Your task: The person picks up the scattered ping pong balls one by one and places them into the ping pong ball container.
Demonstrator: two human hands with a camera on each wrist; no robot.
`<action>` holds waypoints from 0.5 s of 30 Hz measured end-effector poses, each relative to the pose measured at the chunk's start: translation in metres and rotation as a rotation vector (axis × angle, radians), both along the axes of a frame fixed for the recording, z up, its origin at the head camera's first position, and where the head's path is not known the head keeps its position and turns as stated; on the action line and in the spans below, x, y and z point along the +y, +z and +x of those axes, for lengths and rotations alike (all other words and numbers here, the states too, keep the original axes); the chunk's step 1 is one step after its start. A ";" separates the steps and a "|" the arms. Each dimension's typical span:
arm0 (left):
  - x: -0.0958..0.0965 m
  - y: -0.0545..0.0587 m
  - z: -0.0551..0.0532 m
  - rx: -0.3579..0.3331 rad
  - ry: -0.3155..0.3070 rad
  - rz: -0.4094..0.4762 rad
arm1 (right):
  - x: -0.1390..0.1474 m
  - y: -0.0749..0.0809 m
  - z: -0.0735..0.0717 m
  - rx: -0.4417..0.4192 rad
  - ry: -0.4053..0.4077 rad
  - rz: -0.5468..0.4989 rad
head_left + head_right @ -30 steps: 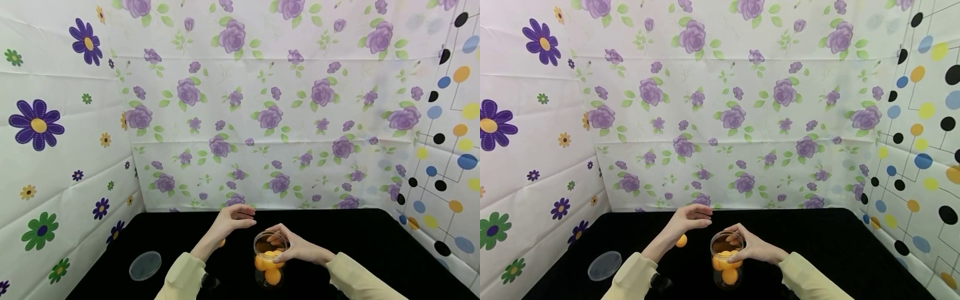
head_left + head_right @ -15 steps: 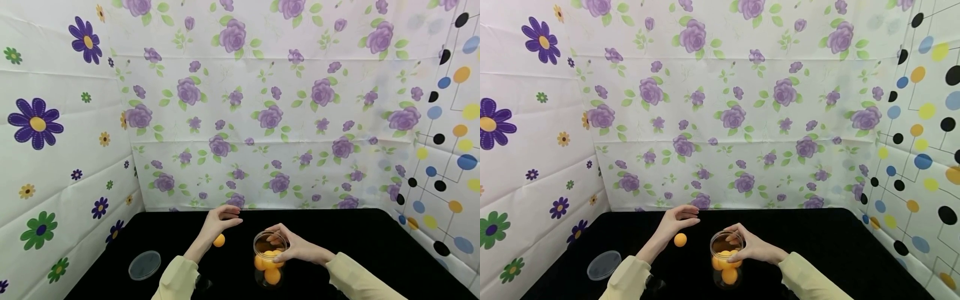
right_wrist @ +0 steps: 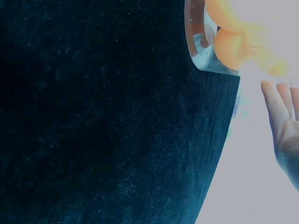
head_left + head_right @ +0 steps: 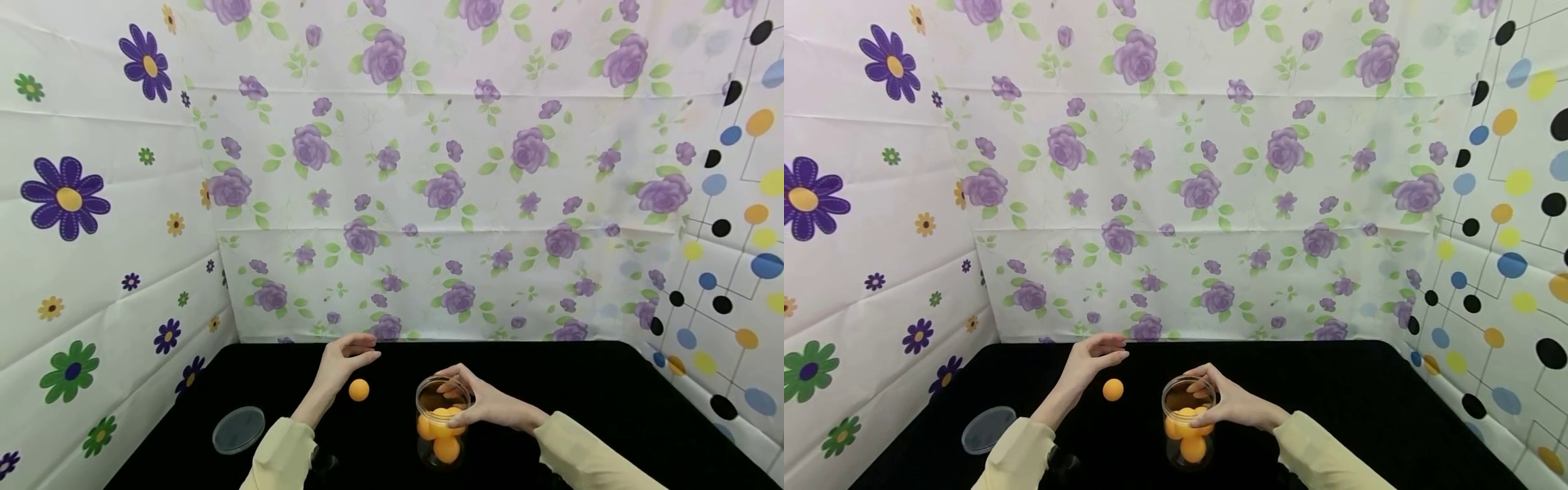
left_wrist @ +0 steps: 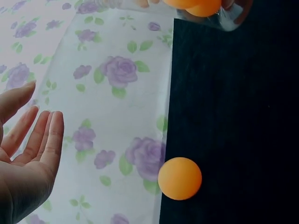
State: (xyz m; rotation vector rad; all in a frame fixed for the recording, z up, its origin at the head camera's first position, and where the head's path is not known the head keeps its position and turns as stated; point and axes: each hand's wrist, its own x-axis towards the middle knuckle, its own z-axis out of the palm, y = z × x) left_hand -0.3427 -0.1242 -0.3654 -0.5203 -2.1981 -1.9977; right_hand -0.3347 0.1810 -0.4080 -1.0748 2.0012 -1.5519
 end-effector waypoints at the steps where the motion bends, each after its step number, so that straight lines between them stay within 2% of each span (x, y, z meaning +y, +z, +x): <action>1: -0.001 -0.001 0.000 -0.004 0.003 0.001 | 0.000 0.000 0.000 -0.001 -0.001 0.000; 8: -0.007 -0.006 -0.001 -0.029 0.030 -0.018 | 0.000 0.000 0.001 0.003 0.000 -0.009; 15: -0.010 0.001 0.014 -0.029 0.036 -0.023 | 0.000 0.001 0.001 0.000 0.003 -0.008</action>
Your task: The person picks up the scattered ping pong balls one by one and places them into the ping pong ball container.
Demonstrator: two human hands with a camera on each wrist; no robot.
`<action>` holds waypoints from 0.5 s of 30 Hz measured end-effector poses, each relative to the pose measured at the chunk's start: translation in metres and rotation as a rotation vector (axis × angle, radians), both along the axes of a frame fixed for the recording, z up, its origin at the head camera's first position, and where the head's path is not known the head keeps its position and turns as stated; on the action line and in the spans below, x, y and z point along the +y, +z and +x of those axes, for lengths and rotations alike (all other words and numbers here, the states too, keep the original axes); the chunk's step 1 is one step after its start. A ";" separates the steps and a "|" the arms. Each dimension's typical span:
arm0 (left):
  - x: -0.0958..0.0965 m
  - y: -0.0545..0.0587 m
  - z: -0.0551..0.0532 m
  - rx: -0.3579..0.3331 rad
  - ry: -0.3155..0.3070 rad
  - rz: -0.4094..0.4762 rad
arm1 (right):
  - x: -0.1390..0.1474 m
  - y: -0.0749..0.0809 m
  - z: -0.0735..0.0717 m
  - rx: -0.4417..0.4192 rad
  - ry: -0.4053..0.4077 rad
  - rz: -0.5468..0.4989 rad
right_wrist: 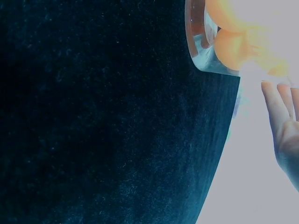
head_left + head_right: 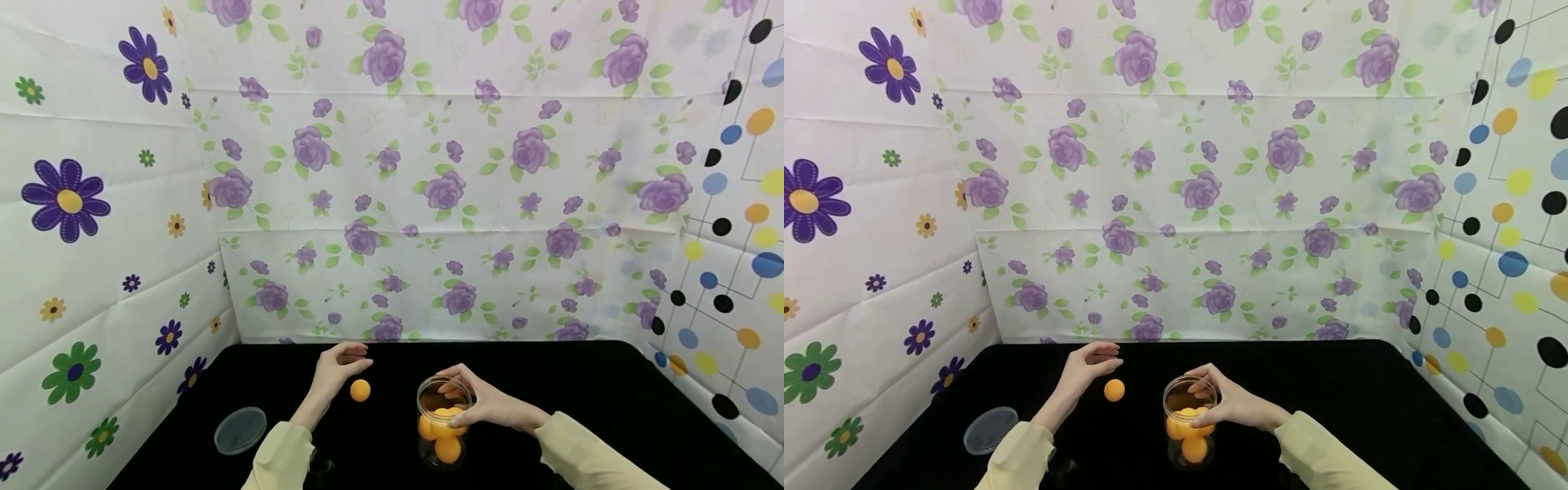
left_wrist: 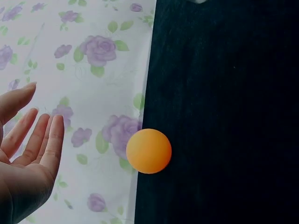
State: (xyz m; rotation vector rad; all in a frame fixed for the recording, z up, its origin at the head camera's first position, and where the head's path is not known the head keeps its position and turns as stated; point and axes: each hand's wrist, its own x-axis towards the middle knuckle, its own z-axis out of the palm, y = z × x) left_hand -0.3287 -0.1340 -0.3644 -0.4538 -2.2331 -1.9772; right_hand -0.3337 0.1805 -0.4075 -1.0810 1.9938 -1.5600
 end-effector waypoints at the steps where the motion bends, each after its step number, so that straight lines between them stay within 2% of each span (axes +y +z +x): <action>1: 0.000 0.000 0.001 0.007 0.003 -0.001 | 0.000 0.000 0.000 0.001 -0.001 0.001; 6: -0.002 -0.005 0.000 0.022 0.027 -0.038 | 0.000 0.000 0.000 -0.002 -0.010 0.005; 9: -0.004 -0.013 -0.006 0.005 0.044 -0.055 | 0.000 0.000 0.001 -0.007 -0.016 0.009; 15: -0.007 -0.035 -0.026 -0.001 0.092 -0.034 | 0.000 0.000 0.000 -0.004 -0.013 0.007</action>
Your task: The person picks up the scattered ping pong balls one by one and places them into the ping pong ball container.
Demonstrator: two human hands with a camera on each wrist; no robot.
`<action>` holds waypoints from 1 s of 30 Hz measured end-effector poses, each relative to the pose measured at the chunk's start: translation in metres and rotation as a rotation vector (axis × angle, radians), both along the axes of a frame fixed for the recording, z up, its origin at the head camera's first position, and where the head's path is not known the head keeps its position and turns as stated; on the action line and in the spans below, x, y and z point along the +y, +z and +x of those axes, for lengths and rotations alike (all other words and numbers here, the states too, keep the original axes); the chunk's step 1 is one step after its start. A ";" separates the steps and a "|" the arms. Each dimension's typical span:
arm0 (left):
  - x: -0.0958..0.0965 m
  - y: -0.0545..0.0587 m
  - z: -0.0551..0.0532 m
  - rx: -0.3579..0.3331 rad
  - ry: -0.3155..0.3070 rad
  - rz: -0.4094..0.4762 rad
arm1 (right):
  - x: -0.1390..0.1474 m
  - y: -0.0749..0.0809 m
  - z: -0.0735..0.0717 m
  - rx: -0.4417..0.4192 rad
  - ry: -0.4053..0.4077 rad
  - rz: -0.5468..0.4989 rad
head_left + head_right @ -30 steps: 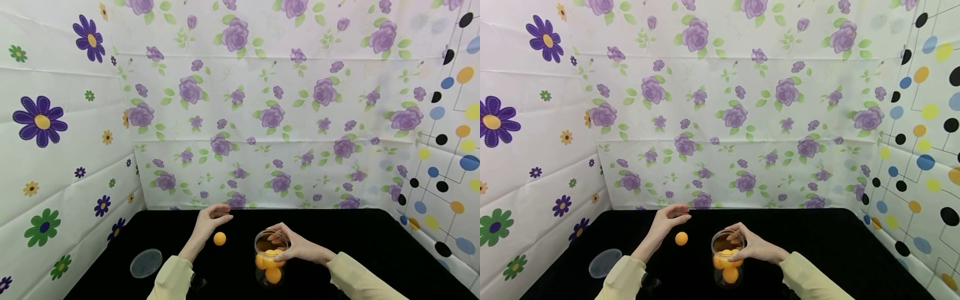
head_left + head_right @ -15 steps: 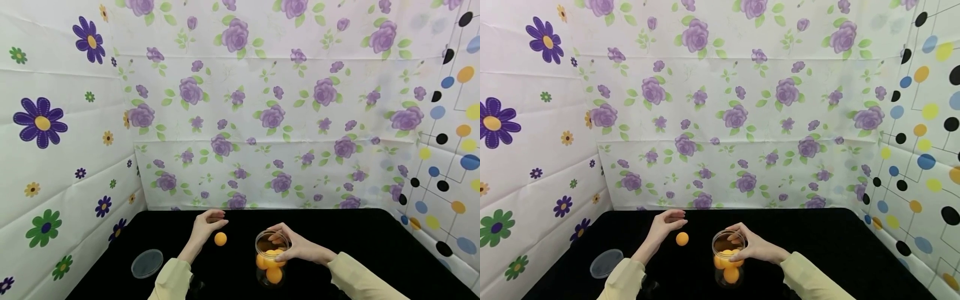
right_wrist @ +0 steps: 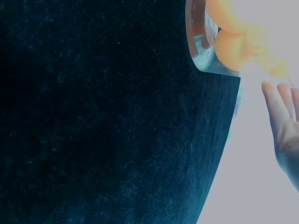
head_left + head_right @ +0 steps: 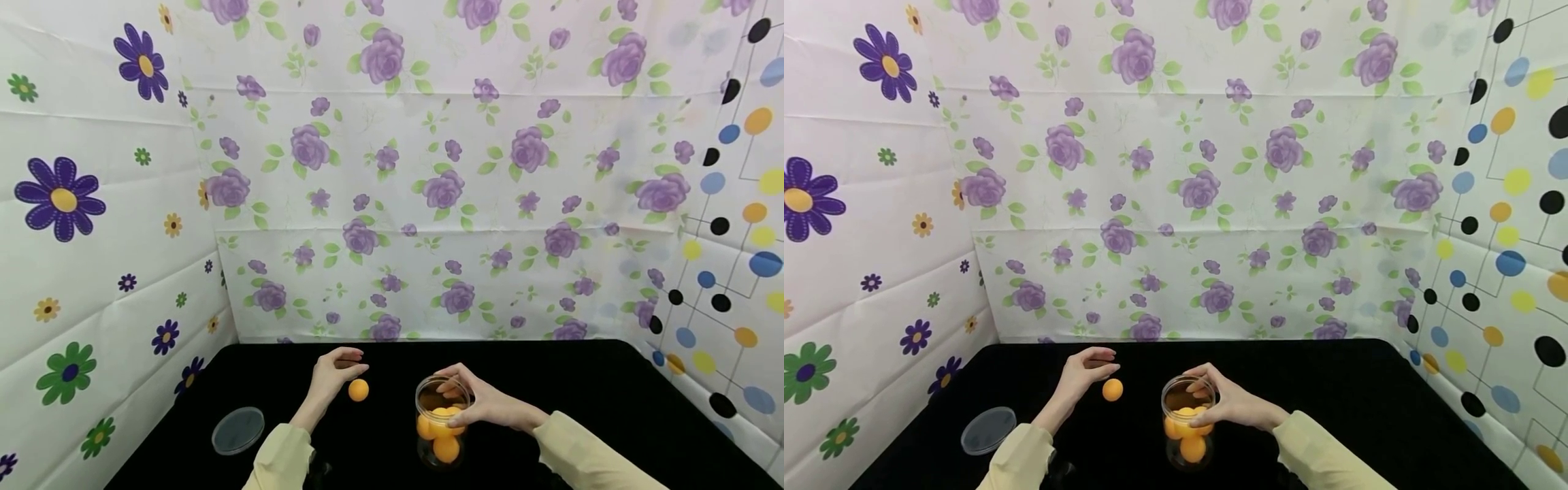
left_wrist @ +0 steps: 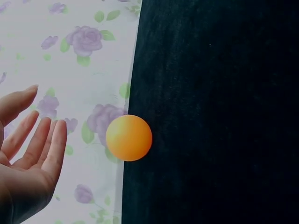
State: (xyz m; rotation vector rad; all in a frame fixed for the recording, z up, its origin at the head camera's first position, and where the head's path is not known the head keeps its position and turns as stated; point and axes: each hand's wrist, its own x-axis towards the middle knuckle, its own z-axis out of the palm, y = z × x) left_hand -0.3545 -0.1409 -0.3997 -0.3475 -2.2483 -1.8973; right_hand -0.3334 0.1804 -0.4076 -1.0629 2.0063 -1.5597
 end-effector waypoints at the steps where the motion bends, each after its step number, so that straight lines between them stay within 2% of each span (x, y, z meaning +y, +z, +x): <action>1: 0.000 -0.002 -0.002 -0.008 0.006 0.009 | 0.000 0.000 0.000 0.000 0.000 -0.001; 4: -0.001 -0.006 -0.004 -0.030 0.013 0.030 | 0.000 0.000 0.000 -0.004 -0.003 -0.002; 16: -0.007 -0.016 -0.007 -0.086 0.026 0.015 | 0.001 -0.002 -0.001 -0.004 -0.005 -0.001; 22: -0.008 -0.019 -0.007 -0.111 0.071 -0.043 | 0.000 -0.001 0.000 -0.001 -0.007 -0.004; 30: -0.006 -0.026 -0.007 -0.097 0.122 -0.143 | -0.001 0.000 0.001 0.011 0.003 -0.010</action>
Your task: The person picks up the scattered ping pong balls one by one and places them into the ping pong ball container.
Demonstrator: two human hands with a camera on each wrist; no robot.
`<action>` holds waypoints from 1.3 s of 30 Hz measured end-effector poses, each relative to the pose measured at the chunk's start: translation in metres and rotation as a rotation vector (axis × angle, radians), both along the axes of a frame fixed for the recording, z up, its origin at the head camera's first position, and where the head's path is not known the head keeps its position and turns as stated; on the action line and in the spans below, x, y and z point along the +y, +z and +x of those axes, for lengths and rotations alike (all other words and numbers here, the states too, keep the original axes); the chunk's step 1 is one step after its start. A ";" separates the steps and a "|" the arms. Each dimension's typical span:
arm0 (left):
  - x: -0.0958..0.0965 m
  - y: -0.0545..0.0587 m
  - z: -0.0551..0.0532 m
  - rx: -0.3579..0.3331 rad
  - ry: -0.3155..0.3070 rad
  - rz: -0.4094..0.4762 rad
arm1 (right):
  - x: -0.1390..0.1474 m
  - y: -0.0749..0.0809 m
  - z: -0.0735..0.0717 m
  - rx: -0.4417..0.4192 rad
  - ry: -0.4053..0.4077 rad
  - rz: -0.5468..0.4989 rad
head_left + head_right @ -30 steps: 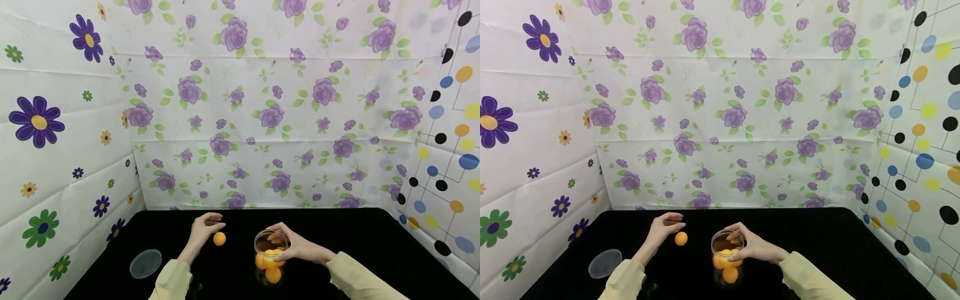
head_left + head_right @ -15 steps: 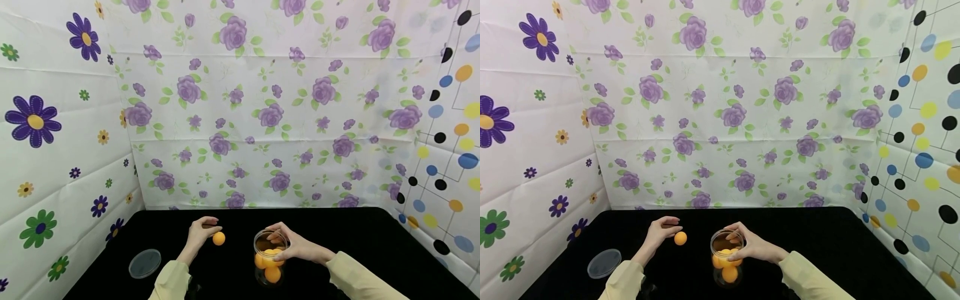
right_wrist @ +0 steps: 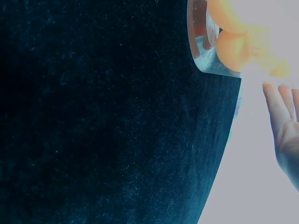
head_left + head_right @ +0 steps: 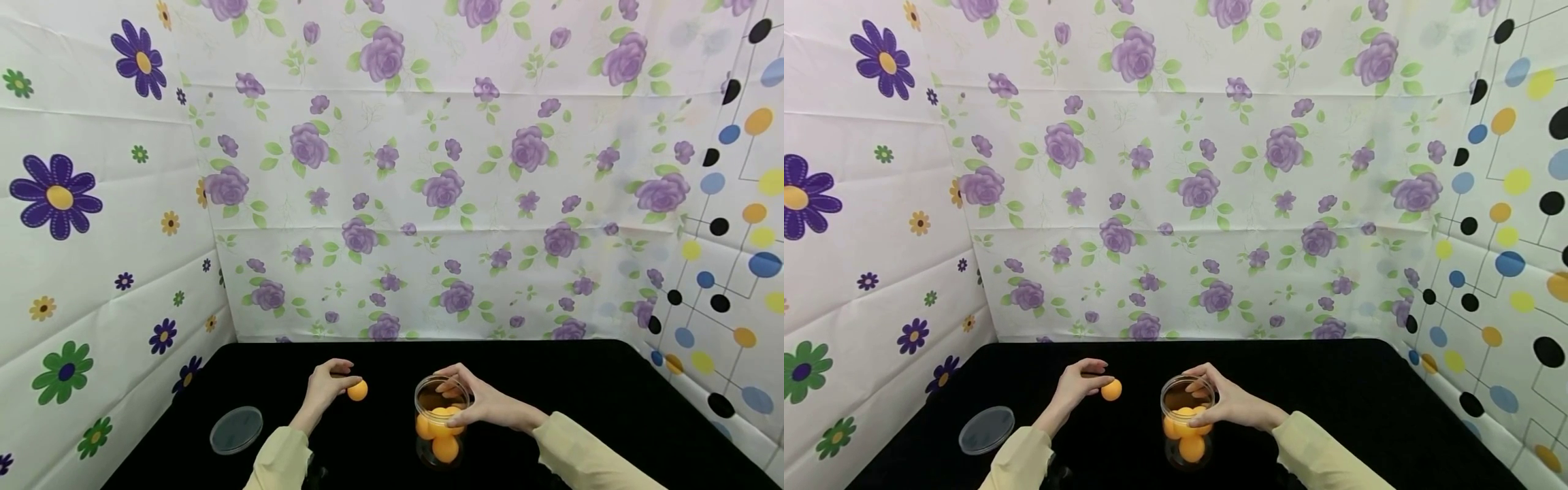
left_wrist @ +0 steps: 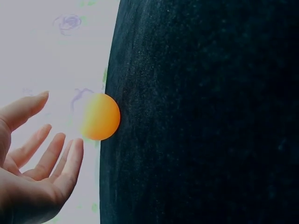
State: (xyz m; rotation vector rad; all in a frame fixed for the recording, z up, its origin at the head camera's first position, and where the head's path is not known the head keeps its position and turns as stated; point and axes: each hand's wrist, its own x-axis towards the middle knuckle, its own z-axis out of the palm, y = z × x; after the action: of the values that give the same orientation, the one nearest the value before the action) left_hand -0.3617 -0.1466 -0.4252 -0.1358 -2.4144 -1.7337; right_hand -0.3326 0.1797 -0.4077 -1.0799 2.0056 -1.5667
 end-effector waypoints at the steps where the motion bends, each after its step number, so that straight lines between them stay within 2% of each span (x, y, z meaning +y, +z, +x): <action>1: 0.000 -0.001 0.000 -0.001 0.000 -0.011 | 0.000 0.000 0.000 0.004 0.001 0.000; 9: -0.001 -0.004 0.000 -0.029 -0.017 -0.020 | 0.000 0.000 0.001 0.008 0.001 -0.003; 16: -0.001 -0.008 -0.001 -0.001 -0.005 -0.048 | 0.001 0.000 0.001 0.008 0.000 -0.006; 22: 0.001 -0.012 -0.002 -0.003 -0.010 -0.065 | 0.001 -0.001 0.000 0.007 -0.003 -0.004; 30: 0.002 -0.012 -0.001 -0.014 -0.022 -0.064 | 0.000 -0.002 0.000 -0.009 -0.012 -0.002; 39: 0.004 -0.014 -0.004 -0.039 -0.031 -0.065 | 0.001 -0.002 -0.001 -0.014 -0.015 0.011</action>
State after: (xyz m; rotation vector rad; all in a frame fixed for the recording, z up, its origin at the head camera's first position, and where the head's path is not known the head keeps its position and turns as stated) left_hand -0.3655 -0.1427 -0.4389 -0.1495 -2.5105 -1.6872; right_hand -0.3339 0.1804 -0.4098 -1.0493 2.0149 -1.5647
